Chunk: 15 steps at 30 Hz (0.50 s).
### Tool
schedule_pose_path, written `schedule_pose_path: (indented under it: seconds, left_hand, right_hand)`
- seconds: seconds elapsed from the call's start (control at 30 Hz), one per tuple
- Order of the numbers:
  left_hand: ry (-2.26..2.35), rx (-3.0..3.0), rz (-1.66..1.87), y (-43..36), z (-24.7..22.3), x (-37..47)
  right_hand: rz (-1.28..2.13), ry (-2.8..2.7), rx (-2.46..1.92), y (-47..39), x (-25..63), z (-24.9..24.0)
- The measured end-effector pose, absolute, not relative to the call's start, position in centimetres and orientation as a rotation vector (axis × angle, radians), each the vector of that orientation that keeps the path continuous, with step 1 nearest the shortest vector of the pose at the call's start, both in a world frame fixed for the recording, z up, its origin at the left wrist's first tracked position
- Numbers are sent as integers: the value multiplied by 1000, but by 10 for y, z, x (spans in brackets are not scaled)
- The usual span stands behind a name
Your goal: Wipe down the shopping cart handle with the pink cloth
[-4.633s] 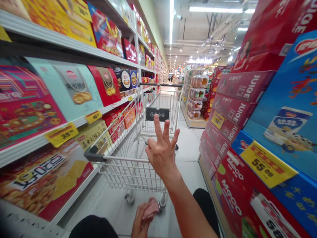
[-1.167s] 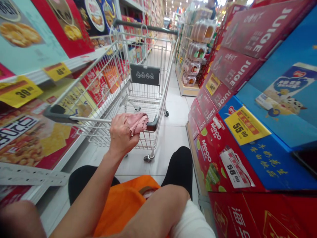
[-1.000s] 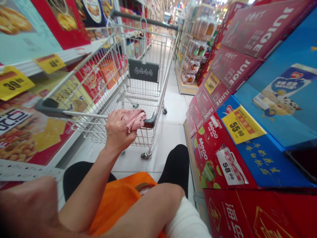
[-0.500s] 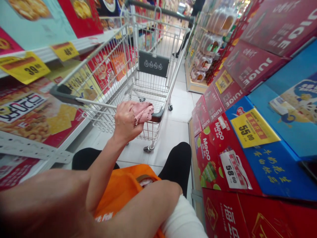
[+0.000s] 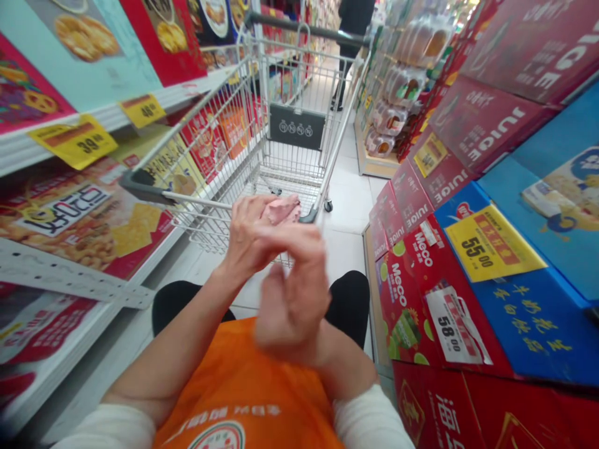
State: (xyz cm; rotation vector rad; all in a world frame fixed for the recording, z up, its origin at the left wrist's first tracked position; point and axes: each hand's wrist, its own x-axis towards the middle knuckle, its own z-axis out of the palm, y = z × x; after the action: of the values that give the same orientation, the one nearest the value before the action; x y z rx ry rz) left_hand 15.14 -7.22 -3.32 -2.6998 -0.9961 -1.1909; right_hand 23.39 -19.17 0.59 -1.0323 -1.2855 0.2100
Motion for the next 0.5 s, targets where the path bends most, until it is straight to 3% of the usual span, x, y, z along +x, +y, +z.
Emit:
schedule_pose_path:
  seconds: [0.07,0.17,0.37,0.5]
  left_hand:
    - [-909,-2717,-1190,-81,-32,160]
    - [-791,-2710,-1179,-92,-33,181]
    - [-593,-2594,-1175,-83,-42,200]
    - [-544,-2550,-1213,-58,-50,168]
  right_hand:
    - [-45,-979,-939,-162,261,8]
    - [-125,-952,-931,-110,312,3]
    - [369,-1403,-1039,-47,370,-18]
    - [255,-1594,-1238,-36,386,-23]
